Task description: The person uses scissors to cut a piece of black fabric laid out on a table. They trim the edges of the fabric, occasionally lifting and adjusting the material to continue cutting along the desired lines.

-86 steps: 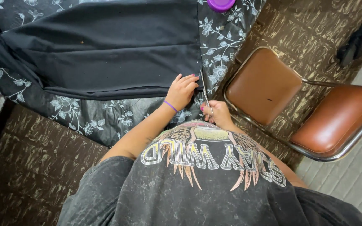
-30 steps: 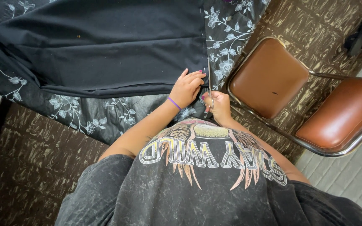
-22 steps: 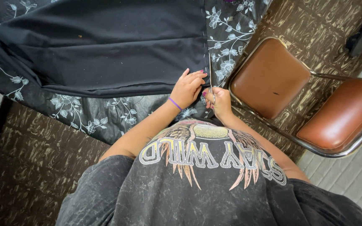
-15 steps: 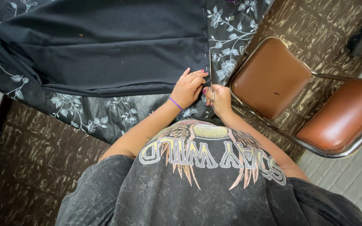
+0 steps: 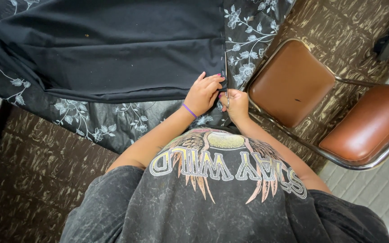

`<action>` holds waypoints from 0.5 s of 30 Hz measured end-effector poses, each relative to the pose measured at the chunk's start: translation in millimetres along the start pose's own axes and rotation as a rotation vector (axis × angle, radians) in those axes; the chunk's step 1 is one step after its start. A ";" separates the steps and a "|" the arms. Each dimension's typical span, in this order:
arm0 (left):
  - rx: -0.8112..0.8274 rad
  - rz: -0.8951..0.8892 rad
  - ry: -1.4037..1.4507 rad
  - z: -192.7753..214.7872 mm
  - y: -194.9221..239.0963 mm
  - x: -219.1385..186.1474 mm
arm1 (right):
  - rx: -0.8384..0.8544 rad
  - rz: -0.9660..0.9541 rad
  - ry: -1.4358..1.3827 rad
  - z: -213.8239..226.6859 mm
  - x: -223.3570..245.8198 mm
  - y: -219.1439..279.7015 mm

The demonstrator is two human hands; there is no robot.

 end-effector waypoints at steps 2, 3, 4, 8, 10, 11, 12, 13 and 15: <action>0.000 0.001 -0.001 -0.4 -0.3 0.0 | -0.005 0.007 0.020 1.9 -3.8 -1.9; 0.001 0.001 -0.003 -0.6 -0.3 -0.1 | -0.010 0.015 0.039 2.9 -5.6 -2.6; 0.001 0.001 -0.003 -0.6 -0.3 0.0 | -0.010 0.015 0.039 1.4 -1.0 1.2; 0.005 0.002 0.002 -1.3 0.1 0.8 | -0.017 -0.022 0.047 -0.9 10.4 9.2; 0.006 0.002 0.003 -1.5 0.2 0.8 | -0.018 -0.037 0.052 -0.6 12.7 10.2; 0.003 0.000 0.007 -1.1 0.1 0.3 | -0.019 -0.046 0.056 -0.6 13.2 11.0; -0.001 -0.003 0.010 -0.7 0.2 -0.1 | -0.019 -0.055 0.059 -0.8 13.6 11.9; -0.001 -0.003 0.009 -1.2 0.7 0.2 | -0.019 -0.054 0.059 -0.6 15.1 12.1; -0.001 0.002 0.010 -2.5 1.4 1.0 | -0.014 -0.057 0.075 -0.1 18.1 12.3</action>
Point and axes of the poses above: each hand's wrist, its own y-axis away from the middle knuckle, its own z-axis out of the back of the hand, x = y × z, the point moved 5 cm from there along -y, towards the middle knuckle, and after that the axes turned 7 degrees about -z, right-handed, at the moved point
